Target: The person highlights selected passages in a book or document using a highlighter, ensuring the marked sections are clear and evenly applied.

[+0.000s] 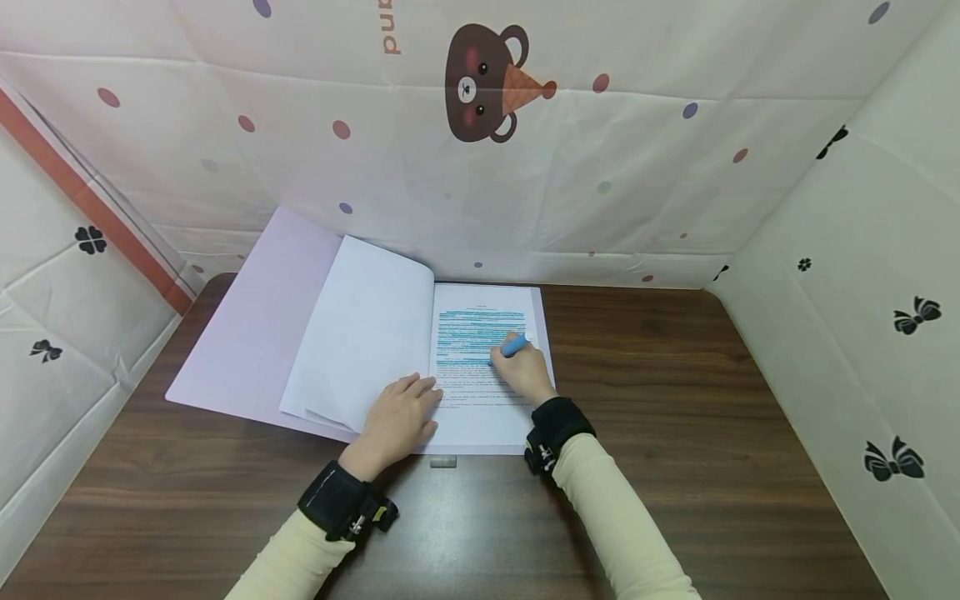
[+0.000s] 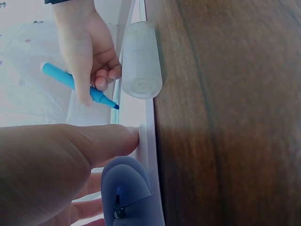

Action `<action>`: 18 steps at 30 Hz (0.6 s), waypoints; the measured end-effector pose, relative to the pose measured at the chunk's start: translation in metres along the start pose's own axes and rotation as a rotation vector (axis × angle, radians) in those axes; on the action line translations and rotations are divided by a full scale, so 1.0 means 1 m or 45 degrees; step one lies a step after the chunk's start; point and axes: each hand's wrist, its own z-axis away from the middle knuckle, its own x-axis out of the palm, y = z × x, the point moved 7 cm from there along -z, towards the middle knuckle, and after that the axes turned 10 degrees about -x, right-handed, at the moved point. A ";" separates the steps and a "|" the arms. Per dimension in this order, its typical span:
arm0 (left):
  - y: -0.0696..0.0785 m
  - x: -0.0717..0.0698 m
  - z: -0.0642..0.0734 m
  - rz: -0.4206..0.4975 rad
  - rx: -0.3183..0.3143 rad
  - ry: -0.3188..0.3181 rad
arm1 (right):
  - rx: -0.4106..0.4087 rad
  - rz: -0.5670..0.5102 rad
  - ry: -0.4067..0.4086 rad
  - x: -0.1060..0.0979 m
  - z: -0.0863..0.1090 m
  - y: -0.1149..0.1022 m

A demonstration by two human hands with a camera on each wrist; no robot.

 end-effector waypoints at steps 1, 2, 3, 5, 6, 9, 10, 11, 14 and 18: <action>0.000 0.000 0.000 0.002 -0.001 0.000 | 0.004 -0.011 0.002 -0.001 0.000 0.000; 0.000 0.000 0.000 0.002 -0.001 0.000 | 0.008 -0.021 0.002 -0.001 0.000 0.000; 0.000 0.000 0.000 0.003 -0.002 0.000 | 0.013 -0.028 0.002 -0.002 0.000 0.001; 0.000 0.000 0.000 0.007 -0.002 0.002 | 0.023 -0.038 0.004 -0.002 0.000 0.001; 0.000 0.000 0.000 0.009 -0.003 0.003 | 0.026 -0.041 0.003 -0.003 0.000 0.001; 0.000 0.000 0.000 0.011 -0.002 0.005 | 0.019 -0.028 0.005 -0.003 0.000 0.002; 0.000 0.000 0.000 0.010 -0.002 0.006 | 0.014 -0.025 0.005 -0.004 0.000 0.002; 0.000 0.000 0.000 0.008 -0.001 0.007 | 0.009 -0.018 0.003 -0.004 0.000 0.002; 0.000 0.000 0.000 0.003 0.000 0.005 | -0.005 -0.014 0.003 -0.005 0.001 0.002; 0.000 0.001 0.000 0.000 0.004 0.005 | -0.011 -0.021 0.000 -0.005 0.001 0.003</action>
